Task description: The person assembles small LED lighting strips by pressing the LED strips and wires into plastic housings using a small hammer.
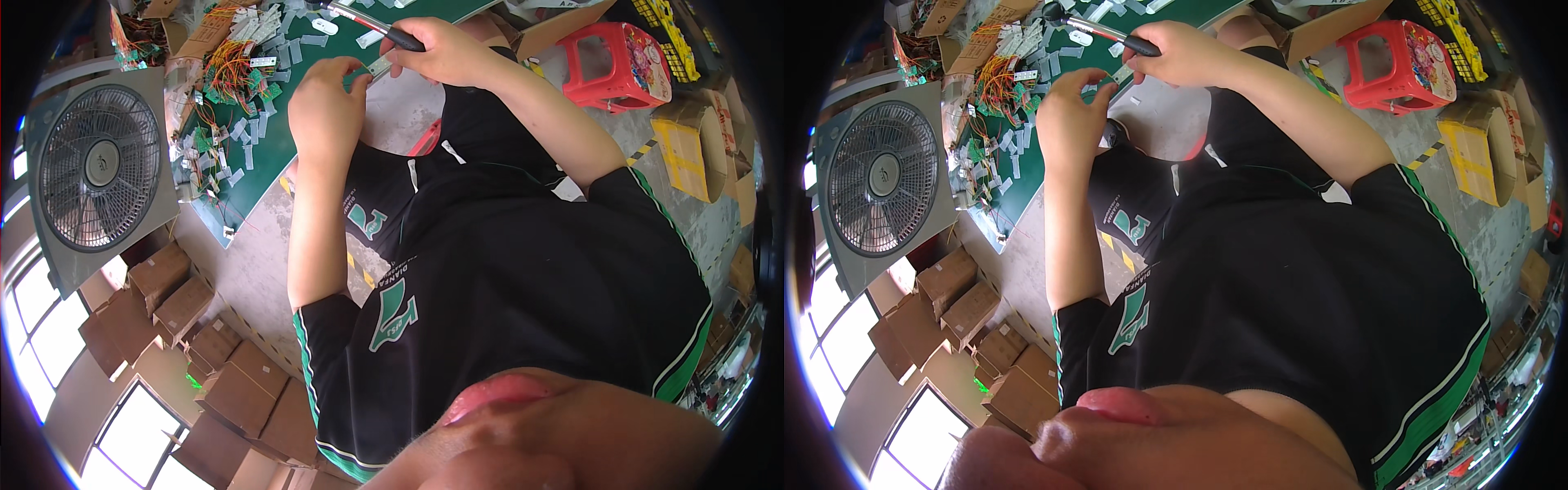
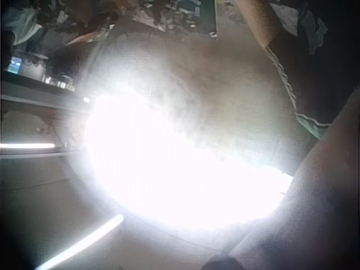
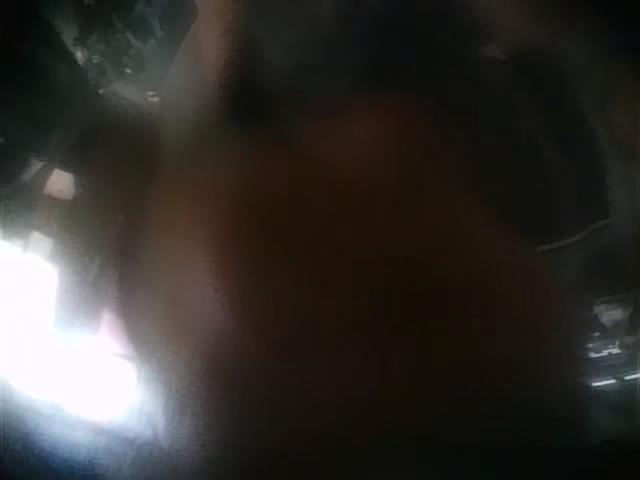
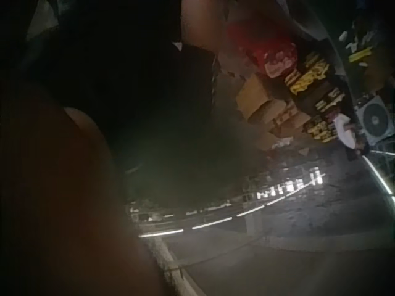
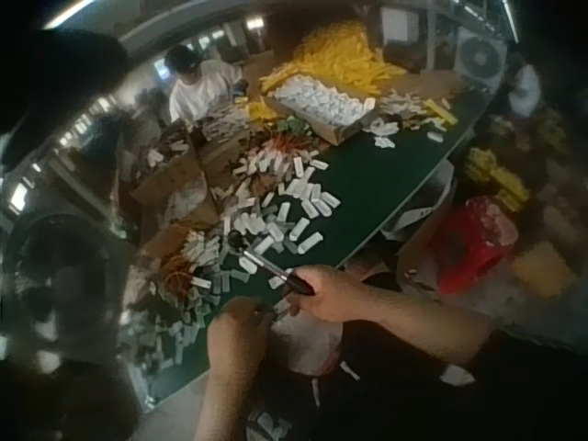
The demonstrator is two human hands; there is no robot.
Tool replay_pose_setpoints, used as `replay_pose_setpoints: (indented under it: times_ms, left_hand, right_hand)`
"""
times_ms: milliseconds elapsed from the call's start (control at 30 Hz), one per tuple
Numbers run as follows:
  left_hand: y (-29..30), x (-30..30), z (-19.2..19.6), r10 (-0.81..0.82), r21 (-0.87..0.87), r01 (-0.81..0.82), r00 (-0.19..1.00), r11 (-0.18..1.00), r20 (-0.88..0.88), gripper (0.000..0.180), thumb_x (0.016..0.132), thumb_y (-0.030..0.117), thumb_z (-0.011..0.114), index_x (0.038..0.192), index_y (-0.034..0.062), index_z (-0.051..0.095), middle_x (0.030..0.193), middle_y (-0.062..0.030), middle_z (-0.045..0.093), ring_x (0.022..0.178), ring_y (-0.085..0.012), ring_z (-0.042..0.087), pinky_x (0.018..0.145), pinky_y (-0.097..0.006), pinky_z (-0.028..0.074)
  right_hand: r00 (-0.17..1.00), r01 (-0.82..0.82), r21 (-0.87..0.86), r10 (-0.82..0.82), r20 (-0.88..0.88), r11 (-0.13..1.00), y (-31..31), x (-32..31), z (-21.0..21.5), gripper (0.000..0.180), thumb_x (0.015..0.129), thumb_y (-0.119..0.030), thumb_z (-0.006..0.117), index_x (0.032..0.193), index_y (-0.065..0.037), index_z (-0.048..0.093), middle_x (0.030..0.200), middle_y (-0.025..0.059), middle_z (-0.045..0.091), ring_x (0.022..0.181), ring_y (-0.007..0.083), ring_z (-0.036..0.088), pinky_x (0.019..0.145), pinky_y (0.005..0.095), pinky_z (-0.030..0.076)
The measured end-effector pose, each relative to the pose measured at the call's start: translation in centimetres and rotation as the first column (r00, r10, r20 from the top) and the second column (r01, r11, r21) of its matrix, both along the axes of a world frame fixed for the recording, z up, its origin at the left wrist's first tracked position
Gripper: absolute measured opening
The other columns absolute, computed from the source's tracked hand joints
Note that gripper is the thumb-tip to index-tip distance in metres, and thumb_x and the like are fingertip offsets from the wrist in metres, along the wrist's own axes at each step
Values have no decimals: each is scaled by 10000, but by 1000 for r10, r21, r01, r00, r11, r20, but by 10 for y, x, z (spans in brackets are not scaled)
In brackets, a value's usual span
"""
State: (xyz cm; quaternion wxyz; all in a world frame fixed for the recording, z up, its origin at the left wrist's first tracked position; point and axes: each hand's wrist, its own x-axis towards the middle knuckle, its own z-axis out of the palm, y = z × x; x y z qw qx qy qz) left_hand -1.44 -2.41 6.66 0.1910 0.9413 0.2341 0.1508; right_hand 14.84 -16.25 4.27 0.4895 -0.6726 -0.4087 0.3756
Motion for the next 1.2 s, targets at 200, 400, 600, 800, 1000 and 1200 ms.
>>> replay_pose_setpoints:
  times_ms: [200, 400, 600, 800, 1000, 1200]
  left_hand:
    - [9, 12, 2, -38, 84, 43, 998, 996, -58, 305, 803, 271, 833, 1080, 159, 769, 1013, -70, 668, 913, -270, 690, 736, -389, 550]
    - [23, 26, -12, -32, 113, 43, 995, 993, -93, 327, 815, 259, 823, 1118, 165, 742, 1069, -89, 667, 892, -313, 710, 753, -424, 572]
    - [33, 46, -19, -40, 119, 61, 985, 991, -168, 359, 827, 293, 814, 1151, 159, 738, 1032, -100, 668, 944, -297, 692, 804, -425, 561]
    - [35, 50, -20, -38, 136, 68, 977, 988, -211, 331, 817, 266, 826, 1112, 141, 742, 1079, -109, 681, 928, -333, 719, 779, -444, 579]
    - [43, 51, -27, -85, 66, 99, 978, 993, -189, 331, 826, 261, 814, 1121, 132, 735, 1075, -118, 682, 936, -340, 714, 790, -436, 576]
    - [45, 47, -34, -62, -48, 56, 987, 997, -151, 321, 846, 249, 782, 1138, 131, 717, 998, -95, 687, 901, -308, 708, 755, -425, 568]
  right_hand:
    - [999, 43, 41, -44, 28, 998, 13, 14, -14, 211, 944, -183, 643, 1086, -28, 647, 830, 22, 735, 531, 98, 573, 506, 261, 470]
    - [984, 67, -81, -52, 172, 994, 35, 27, -16, 226, 962, -208, 654, 1065, -7, 645, 777, 61, 691, 588, 147, 626, 538, 312, 498]
    - [984, 111, -153, -86, 159, 982, 45, 40, -27, 240, 958, -178, 662, 1053, 41, 639, 785, 130, 674, 663, 209, 665, 594, 370, 509]
    - [970, 135, -217, -84, 228, 967, 51, 39, -19, 264, 948, -189, 675, 1051, 52, 642, 806, 141, 683, 715, 218, 677, 623, 382, 517]
    - [965, 131, -176, -86, 247, 976, 53, 41, -41, 256, 939, -205, 663, 1081, 5, 632, 771, 95, 684, 605, 177, 659, 548, 328, 524]
    - [963, 167, -160, -126, 239, 973, 56, 37, -42, 264, 945, -251, 669, 1050, -15, 617, 653, 87, 663, 511, 173, 662, 476, 310, 520]
